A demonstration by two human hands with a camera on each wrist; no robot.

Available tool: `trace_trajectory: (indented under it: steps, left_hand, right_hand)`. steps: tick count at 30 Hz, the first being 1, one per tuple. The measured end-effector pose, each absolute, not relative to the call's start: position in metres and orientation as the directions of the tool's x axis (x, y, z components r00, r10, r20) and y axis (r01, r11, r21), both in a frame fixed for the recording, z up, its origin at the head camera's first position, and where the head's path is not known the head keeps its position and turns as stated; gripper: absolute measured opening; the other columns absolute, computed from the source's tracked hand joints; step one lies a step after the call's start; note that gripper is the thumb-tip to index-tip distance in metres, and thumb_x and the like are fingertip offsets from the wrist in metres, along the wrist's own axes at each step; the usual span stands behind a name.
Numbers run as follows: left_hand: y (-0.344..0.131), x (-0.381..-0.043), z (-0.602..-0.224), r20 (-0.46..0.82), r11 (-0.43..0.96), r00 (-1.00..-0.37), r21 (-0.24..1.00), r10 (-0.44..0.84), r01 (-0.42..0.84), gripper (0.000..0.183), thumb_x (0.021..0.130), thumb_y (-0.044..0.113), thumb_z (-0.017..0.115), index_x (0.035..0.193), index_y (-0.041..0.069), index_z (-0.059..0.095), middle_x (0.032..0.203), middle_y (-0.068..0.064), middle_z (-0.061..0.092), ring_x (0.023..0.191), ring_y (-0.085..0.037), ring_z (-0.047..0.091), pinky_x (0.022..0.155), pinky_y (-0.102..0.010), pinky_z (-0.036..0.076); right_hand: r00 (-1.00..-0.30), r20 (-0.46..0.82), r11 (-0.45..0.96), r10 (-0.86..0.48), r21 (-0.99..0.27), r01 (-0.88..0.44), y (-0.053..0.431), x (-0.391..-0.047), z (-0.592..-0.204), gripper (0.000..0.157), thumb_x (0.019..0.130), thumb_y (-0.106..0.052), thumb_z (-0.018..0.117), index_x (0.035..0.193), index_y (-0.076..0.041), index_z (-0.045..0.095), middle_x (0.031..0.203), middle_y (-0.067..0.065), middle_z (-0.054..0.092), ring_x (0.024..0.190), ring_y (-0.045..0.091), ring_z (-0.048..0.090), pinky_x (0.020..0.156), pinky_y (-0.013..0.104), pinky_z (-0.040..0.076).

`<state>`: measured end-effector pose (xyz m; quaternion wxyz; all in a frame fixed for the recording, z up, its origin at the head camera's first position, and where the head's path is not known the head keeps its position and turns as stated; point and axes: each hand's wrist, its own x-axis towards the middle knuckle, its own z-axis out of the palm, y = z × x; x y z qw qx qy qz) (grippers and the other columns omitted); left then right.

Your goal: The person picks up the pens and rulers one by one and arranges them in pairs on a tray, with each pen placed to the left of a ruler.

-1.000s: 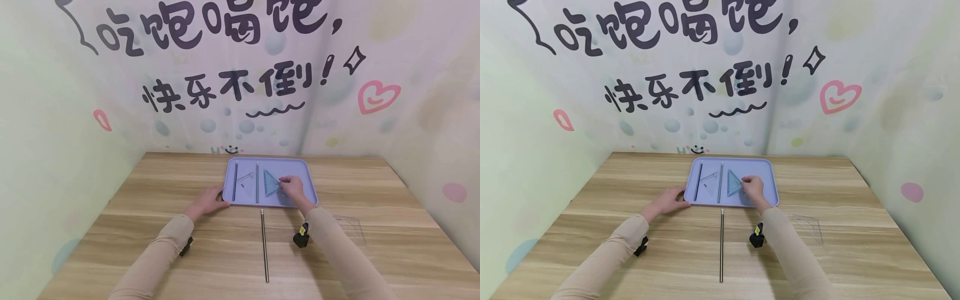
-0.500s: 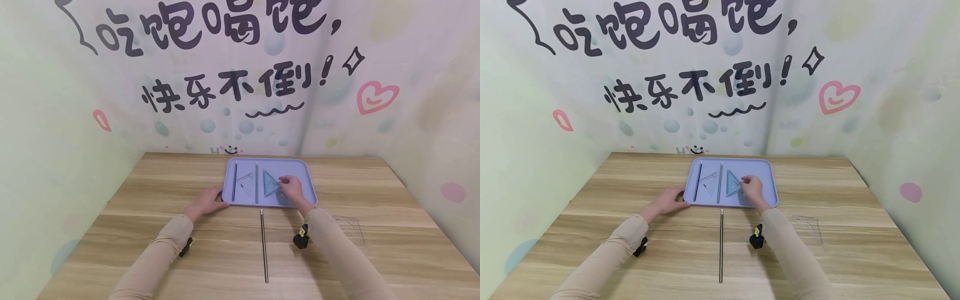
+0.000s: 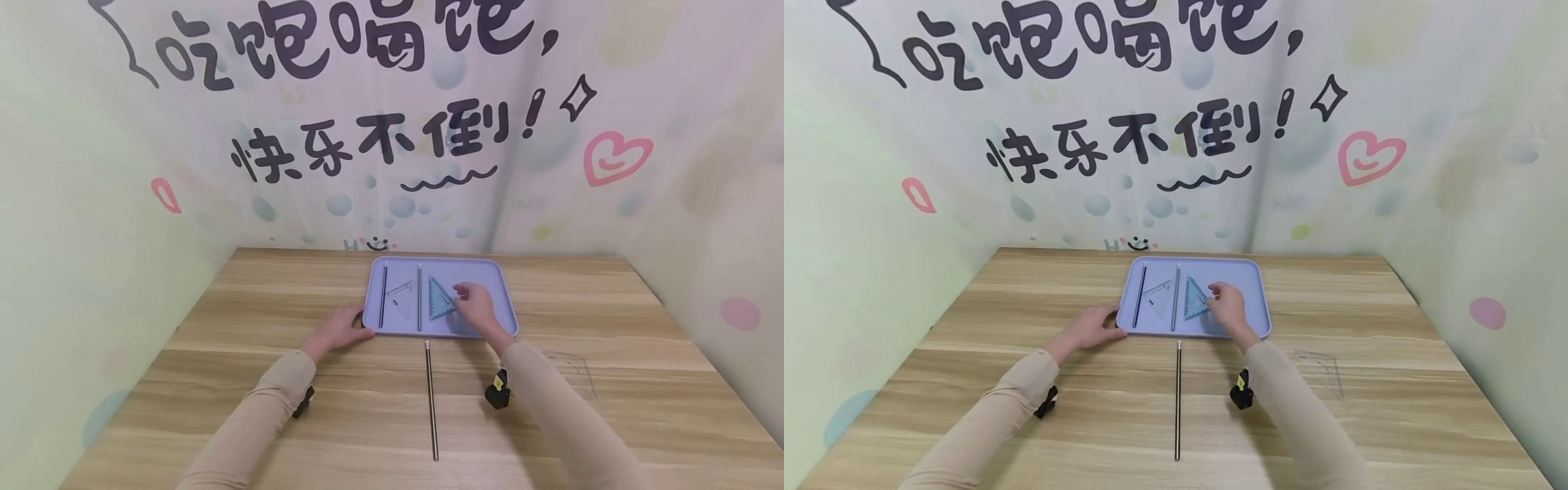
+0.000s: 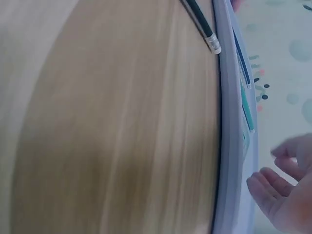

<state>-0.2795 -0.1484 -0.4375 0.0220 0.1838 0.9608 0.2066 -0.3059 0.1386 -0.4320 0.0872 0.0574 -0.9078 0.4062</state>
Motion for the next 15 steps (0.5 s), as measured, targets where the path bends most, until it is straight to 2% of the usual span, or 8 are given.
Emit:
trace_trajectory:
  steps: [2, 6, 9, 15]
  left_hand:
    - [-0.148, -0.280, -0.437, 0.025, 0.849, -0.933, 0.405, 0.359, 0.338, 0.062, 0.079, 0.037, 0.068, 0.127, 0.002, 0.049, 0.124, -0.017, 0.055, 0.116, -0.031, 0.049, 0.099, -0.041, 0.039]
    - [-0.148, -0.281, -0.437, 0.007, 0.851, -0.935, 0.412, 0.354, 0.325, 0.064, 0.080, 0.038, 0.067, 0.129, 0.002, 0.048, 0.126, -0.017, 0.053, 0.117, -0.030, 0.048, 0.100, -0.041, 0.038]
    - [-0.148, -0.282, -0.438, -0.002, 0.853, -0.936, 0.412, 0.353, 0.320, 0.065, 0.080, 0.039, 0.067, 0.130, 0.002, 0.047, 0.126, -0.017, 0.053, 0.118, -0.030, 0.047, 0.101, -0.041, 0.037]
    - [-0.148, -0.281, -0.438, 0.002, 0.855, -0.934, 0.401, 0.358, 0.328, 0.064, 0.080, 0.038, 0.067, 0.129, 0.002, 0.048, 0.125, -0.017, 0.054, 0.117, -0.031, 0.048, 0.100, -0.041, 0.038]
  right_hand:
    - [-0.965, 0.235, 0.740, -0.118, -0.627, -0.244, 0.139, -0.303, -0.430, 0.041, 0.077, -0.009, 0.064, 0.113, 0.010, 0.056, 0.114, 0.028, 0.056, 0.107, 0.039, 0.052, 0.094, 0.048, 0.042]
    - [-0.945, 0.213, 0.845, -0.247, -0.430, -0.318, 0.137, -0.297, -0.429, 0.068, 0.075, -0.029, 0.070, 0.127, 0.006, 0.045, 0.131, 0.031, 0.040, 0.120, 0.044, 0.039, 0.100, 0.053, 0.034]
    - [-0.942, 0.178, 0.879, -0.286, -0.342, -0.332, 0.135, -0.292, -0.429, 0.078, 0.077, -0.041, 0.066, 0.135, 0.002, 0.037, 0.138, 0.031, 0.030, 0.123, 0.046, 0.034, 0.098, 0.056, 0.034]
    - [-0.936, 0.140, 0.905, -0.322, -0.244, -0.348, 0.131, -0.282, -0.428, 0.079, 0.085, -0.056, 0.047, 0.141, -0.004, 0.028, 0.142, 0.029, 0.023, 0.128, 0.047, 0.025, 0.103, 0.057, 0.026]
